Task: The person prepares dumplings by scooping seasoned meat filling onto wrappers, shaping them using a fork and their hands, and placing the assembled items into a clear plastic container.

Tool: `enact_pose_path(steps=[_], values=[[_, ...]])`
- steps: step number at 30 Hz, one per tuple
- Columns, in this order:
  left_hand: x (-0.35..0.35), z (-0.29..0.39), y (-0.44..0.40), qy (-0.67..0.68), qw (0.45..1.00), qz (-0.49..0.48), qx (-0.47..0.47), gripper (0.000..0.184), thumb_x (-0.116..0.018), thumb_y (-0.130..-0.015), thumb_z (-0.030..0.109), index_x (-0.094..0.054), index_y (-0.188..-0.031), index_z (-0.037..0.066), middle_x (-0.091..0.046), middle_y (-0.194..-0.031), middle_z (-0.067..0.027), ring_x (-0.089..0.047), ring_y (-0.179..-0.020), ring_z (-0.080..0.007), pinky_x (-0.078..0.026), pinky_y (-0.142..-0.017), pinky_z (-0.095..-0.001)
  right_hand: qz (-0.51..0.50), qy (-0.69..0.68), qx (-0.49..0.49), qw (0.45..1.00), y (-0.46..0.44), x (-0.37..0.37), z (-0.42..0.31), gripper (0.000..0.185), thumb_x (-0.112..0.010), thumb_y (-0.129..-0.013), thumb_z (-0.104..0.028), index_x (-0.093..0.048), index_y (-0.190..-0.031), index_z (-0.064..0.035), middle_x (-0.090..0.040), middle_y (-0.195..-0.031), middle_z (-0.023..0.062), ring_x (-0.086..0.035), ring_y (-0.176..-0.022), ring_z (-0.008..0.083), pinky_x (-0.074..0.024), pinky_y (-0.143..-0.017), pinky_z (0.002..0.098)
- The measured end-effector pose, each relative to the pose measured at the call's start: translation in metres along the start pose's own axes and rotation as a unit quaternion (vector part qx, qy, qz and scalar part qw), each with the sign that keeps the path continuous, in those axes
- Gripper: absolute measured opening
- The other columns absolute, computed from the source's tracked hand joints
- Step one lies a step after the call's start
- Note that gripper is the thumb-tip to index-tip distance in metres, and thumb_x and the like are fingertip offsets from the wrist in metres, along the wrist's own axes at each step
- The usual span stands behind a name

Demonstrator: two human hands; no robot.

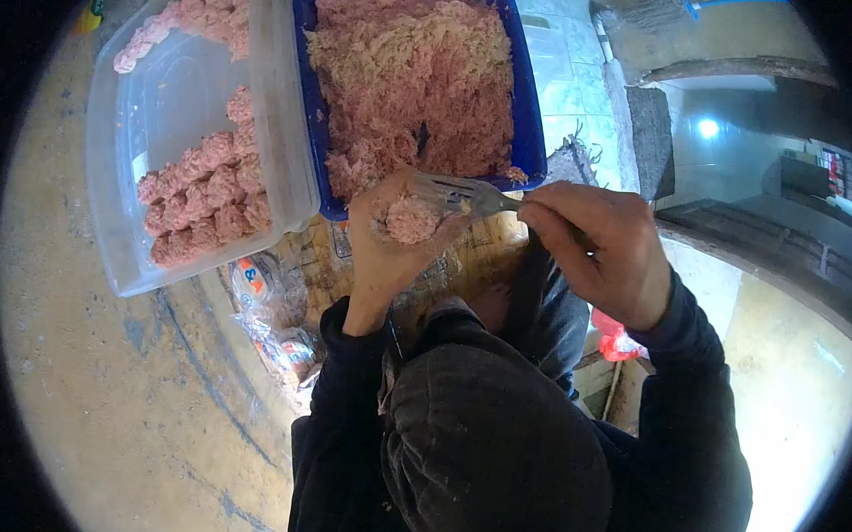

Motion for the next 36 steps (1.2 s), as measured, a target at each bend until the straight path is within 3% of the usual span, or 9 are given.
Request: enact_pose_path(steps=[8,11,15,17,21,24,27,30,36], values=[[-0.018,0.007,-0.01,0.086,0.992,0.006,-0.089,0.041,-0.089,-0.074,0.003,-0.063,-0.104,0.007,-0.069,-0.1,-0.0051,-0.063,-0.084,-0.0098,-0.051,-0.073,-0.0246,-0.02,-0.023,-0.013,0.999,0.0,-0.012,0.003,0.011,-0.069,-0.093,-0.009,-0.068,-0.097,0.0007,-0.066,-0.077,0.0209,-0.066,-0.069,0.0399,-0.0511,-0.06,0.0456],[-0.019,0.016,-0.007,0.06,0.997,0.0,0.038,0.05,-0.089,-0.074,0.002,-0.06,-0.114,0.006,-0.068,-0.108,-0.0069,-0.065,-0.091,-0.0116,-0.053,-0.078,-0.026,-0.013,0.007,-0.008,1.0,0.0,-0.003,0.011,0.01,-0.068,-0.095,-0.008,-0.067,-0.095,0.0016,-0.066,-0.075,0.0178,-0.066,-0.062,0.0316,-0.0501,-0.058,0.0401],[-0.011,0.011,-0.008,0.121,0.989,0.062,-0.053,0.049,-0.088,-0.073,0.001,-0.063,-0.115,0.005,-0.07,-0.109,-0.007,-0.068,-0.095,-0.0138,-0.054,-0.081,-0.0266,0.085,-0.103,-0.128,0.983,0.016,0.014,0.025,0.013,-0.064,-0.1,-0.008,-0.066,-0.093,0.0031,-0.061,-0.07,0.0128,-0.052,-0.057,0.0129,-0.0443,-0.056,0.0313],[-0.014,0.037,-0.01,-0.044,0.986,0.072,-0.147,0.04,-0.085,-0.073,-0.002,-0.069,-0.109,0.004,-0.072,-0.105,-0.0064,-0.07,-0.094,-0.0153,-0.055,-0.085,-0.0267,0.048,-0.101,-0.129,0.985,0.022,-0.013,0.033,0.014,-0.064,-0.1,-0.009,-0.066,-0.093,0.0035,-0.061,-0.07,0.0138,-0.055,-0.058,0.014,-0.0445,-0.056,0.0331],[-0.007,0.016,-0.009,-0.031,0.995,0.036,-0.083,0.029,-0.084,-0.072,-0.002,-0.073,-0.098,0.005,-0.075,-0.099,-0.0058,-0.07,-0.09,-0.0149,-0.054,-0.085,-0.0258,0.088,-0.15,-0.146,0.974,0.026,-0.019,0.029,0.012,-0.065,-0.098,-0.01,-0.066,-0.096,0.0019,-0.061,-0.07,0.0205,-0.061,-0.057,0.0337,-0.0466,-0.056,0.0376],[-0.004,0.018,-0.005,-0.083,0.989,0.067,-0.104,0.024,-0.085,-0.07,-0.002,-0.072,-0.089,0.005,-0.072,-0.087,-0.0038,-0.069,-0.084,-0.0126,-0.053,-0.078,-0.0248,-0.018,-0.087,-0.103,0.991,0.019,-0.029,0.017,0.012,-0.065,-0.098,-0.01,-0.067,-0.096,0.0016,-0.061,-0.068,0.0158,-0.061,-0.056,0.0219,-0.0469,-0.056,0.0341],[0.002,0.018,0.0,0.043,0.996,0.066,-0.04,0.028,-0.089,-0.067,0.003,-0.069,-0.086,0.006,-0.067,-0.08,-0.0013,-0.063,-0.077,-0.0091,-0.05,-0.069,-0.0243,0.053,-0.113,-0.119,0.985,0.018,-0.021,0.017,0.013,-0.066,-0.098,-0.012,-0.067,-0.097,0.0018,-0.061,-0.068,0.0134,-0.06,-0.057,0.0161,-0.047,-0.056,0.0321],[0.045,0.074,0.015,-0.069,0.988,0.089,-0.103,0.044,-0.09,-0.067,0.006,-0.064,-0.102,0.004,-0.063,-0.082,-0.0001,-0.056,-0.073,-0.0074,-0.046,-0.064,-0.0245,0.036,-0.158,-0.159,0.974,0.021,-0.026,0.022,0.016,-0.07,-0.097,-0.015,-0.068,-0.097,0.001,-0.061,-0.069,0.0145,-0.061,-0.057,0.0207,-0.0472,-0.056,0.0326],[0.137,0.143,-0.009,-0.097,0.987,-0.026,-0.123,0.057,-0.069,-0.085,0.016,-0.056,-0.139,0.002,-0.064,-0.118,-0.011,-0.061,-0.111,-0.0184,-0.046,-0.099,-0.0322,-0.167,-0.066,-0.067,0.981,0.033,-0.152,0.071,0.034,-0.062,-0.1,-0.036,-0.071,-0.106,-0.0039,-0.069,-0.084,0.0194,-0.069,-0.072,0.0392,-0.0528,-0.064,0.0476]])
Point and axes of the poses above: each hand's wrist, its own y-axis away from the middle knuckle, its own x-axis out of the back of the hand, z = x × y, the point moved 6 cm from there along -y, towards the middle knuckle
